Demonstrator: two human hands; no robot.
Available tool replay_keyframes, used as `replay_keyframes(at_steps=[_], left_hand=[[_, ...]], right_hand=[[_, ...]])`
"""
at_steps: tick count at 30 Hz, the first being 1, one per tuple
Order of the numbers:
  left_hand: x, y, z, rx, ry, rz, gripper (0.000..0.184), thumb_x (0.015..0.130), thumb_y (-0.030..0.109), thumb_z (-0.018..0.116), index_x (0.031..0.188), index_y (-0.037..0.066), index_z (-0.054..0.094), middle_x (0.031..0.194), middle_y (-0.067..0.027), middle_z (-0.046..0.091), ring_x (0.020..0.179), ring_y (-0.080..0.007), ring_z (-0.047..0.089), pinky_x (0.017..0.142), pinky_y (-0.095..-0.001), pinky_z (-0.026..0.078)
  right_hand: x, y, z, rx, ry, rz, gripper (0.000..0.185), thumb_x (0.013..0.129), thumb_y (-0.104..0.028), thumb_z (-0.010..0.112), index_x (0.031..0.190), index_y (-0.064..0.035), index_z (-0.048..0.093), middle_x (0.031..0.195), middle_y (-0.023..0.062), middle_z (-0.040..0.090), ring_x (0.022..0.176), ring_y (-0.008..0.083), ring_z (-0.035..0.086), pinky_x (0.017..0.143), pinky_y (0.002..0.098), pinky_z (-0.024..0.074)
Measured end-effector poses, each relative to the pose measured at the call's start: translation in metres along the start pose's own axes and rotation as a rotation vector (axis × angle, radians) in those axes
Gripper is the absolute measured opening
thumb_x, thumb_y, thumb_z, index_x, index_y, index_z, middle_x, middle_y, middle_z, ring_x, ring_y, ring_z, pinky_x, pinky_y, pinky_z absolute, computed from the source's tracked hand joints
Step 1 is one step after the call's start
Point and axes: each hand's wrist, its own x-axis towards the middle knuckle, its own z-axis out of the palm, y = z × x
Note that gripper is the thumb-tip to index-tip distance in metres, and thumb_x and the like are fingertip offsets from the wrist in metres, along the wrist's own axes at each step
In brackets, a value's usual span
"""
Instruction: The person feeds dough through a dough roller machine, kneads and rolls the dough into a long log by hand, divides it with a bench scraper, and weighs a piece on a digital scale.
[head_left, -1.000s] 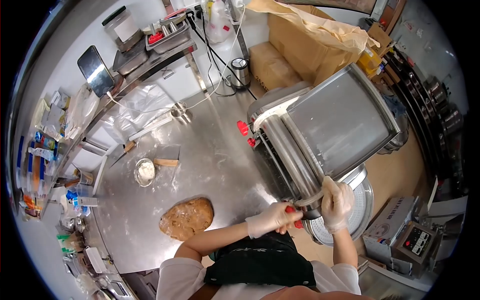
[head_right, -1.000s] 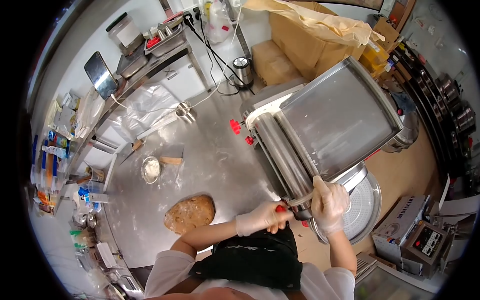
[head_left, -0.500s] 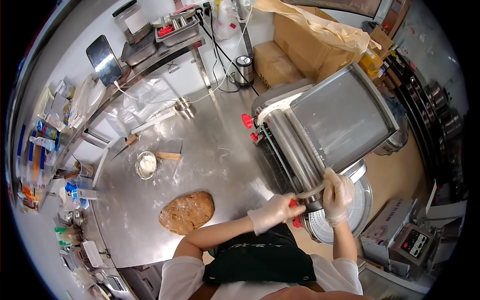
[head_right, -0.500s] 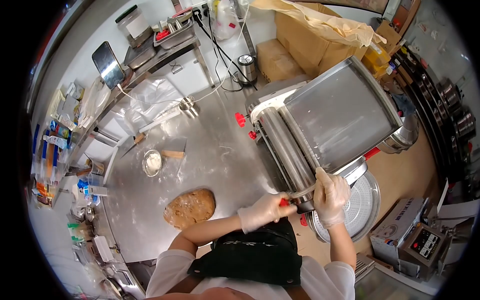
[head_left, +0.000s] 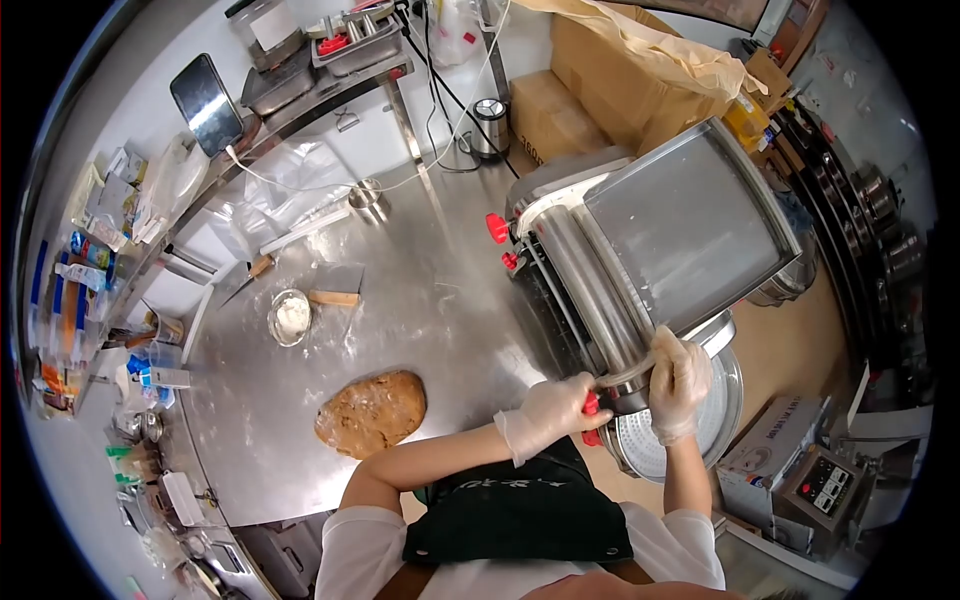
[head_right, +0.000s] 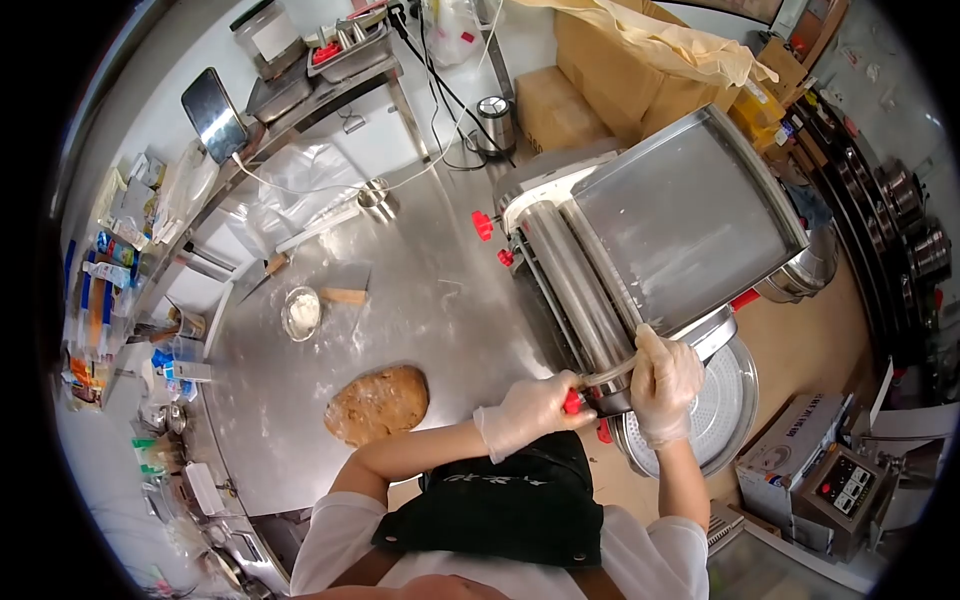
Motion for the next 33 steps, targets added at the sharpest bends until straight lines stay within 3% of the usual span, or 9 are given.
replay_keyframes(at_steps=[2,7,10,13,19,22,26,28,33], left_hand=[[0.010,-0.008,-0.013,-1.007,-0.534,-0.515,0.062,0.097,0.062,0.056,0.111,0.002,0.063,0.070,-0.0044,0.063,0.052,-0.0140,0.058,0.048,-0.0268,0.047],[0.006,-0.009,-0.013,-1.319,-0.595,-0.530,0.080,0.097,0.076,0.038,0.104,0.000,0.064,0.075,-0.0081,0.067,0.054,-0.0144,0.061,0.051,-0.0269,0.048],[-0.005,-0.001,-0.010,-0.319,0.086,-0.076,0.066,0.087,0.062,0.065,0.110,0.000,0.060,0.080,-0.0135,0.067,0.064,-0.0237,0.067,0.055,-0.0328,0.053],[-0.006,0.008,0.011,0.070,0.217,0.160,0.063,0.076,0.050,0.081,0.107,-0.001,0.058,0.076,-0.0123,0.062,0.065,-0.0287,0.067,0.059,-0.0384,0.055],[0.003,-0.012,0.016,-1.807,-0.679,-0.709,0.072,0.095,0.072,0.048,0.089,0.002,0.064,0.069,-0.0057,0.064,0.047,-0.0159,0.058,0.044,-0.0265,0.046],[0.001,-0.012,-0.014,-1.390,-0.628,-0.699,0.073,0.098,0.069,0.045,0.107,0.000,0.064,0.073,-0.0139,0.069,0.057,-0.0216,0.067,0.049,-0.0298,0.051],[-0.012,0.002,-0.012,-0.274,0.049,-0.012,0.052,0.087,0.038,0.078,0.116,-0.001,0.058,0.090,-0.0138,0.068,0.079,-0.0237,0.070,0.068,-0.0338,0.057],[-0.010,0.004,-0.005,-0.156,-0.088,-0.002,0.052,0.086,0.038,0.079,0.114,0.000,0.059,0.092,-0.0131,0.067,0.079,-0.0253,0.070,0.068,-0.0342,0.057],[0.002,-0.012,-0.019,-1.344,-0.729,-0.605,0.057,0.099,0.060,0.052,0.108,0.004,0.062,0.073,-0.0054,0.065,0.056,-0.0154,0.063,0.052,-0.0257,0.048]], right_hand=[[0.000,0.000,0.001,-0.007,0.000,0.004,0.036,0.076,0.012,0.070,0.109,-0.0030,0.069,0.073,0.0070,0.062,0.060,0.0224,0.058,0.056,0.0345,0.0452],[0.001,-0.002,-0.002,-0.022,-0.028,0.023,0.035,0.077,0.012,0.071,0.108,-0.0026,0.070,0.073,0.0075,0.064,0.061,0.0224,0.059,0.056,0.0345,0.0460],[-0.004,0.001,-0.002,-0.001,-0.030,0.039,0.035,0.077,0.012,0.071,0.109,-0.0026,0.070,0.075,0.0080,0.066,0.062,0.0226,0.060,0.057,0.0345,0.0466],[-0.010,0.002,-0.008,-0.025,-0.045,0.058,0.030,0.083,0.011,0.065,0.111,-0.0008,0.068,0.082,0.0099,0.068,0.069,0.0217,0.062,0.063,0.0324,0.0487],[-0.033,-0.004,0.002,0.242,0.472,0.647,0.035,0.103,-0.007,0.045,0.137,-0.0010,0.051,0.132,0.0154,0.059,0.117,0.0252,0.059,0.102,0.0405,0.0489],[-0.101,0.037,0.004,0.468,0.605,0.887,0.045,0.105,-0.029,0.041,0.140,-0.0022,0.050,0.142,0.0173,0.053,0.131,0.0281,0.050,0.111,0.0418,0.0410],[-0.110,0.047,-0.010,-0.198,0.112,0.383,0.066,0.105,-0.052,0.032,0.150,-0.0054,0.044,0.151,0.0289,0.035,0.135,0.0453,0.041,0.105,0.0528,0.0438],[-0.114,0.050,0.001,-0.270,0.100,0.338,0.063,0.105,-0.050,0.034,0.148,-0.0054,0.045,0.147,0.0276,0.037,0.131,0.0437,0.042,0.103,0.0515,0.0445],[-0.131,0.046,0.041,-0.204,0.133,0.470,0.058,0.103,-0.046,0.038,0.144,-0.0053,0.048,0.137,0.0244,0.041,0.121,0.0398,0.045,0.097,0.0481,0.0461]])
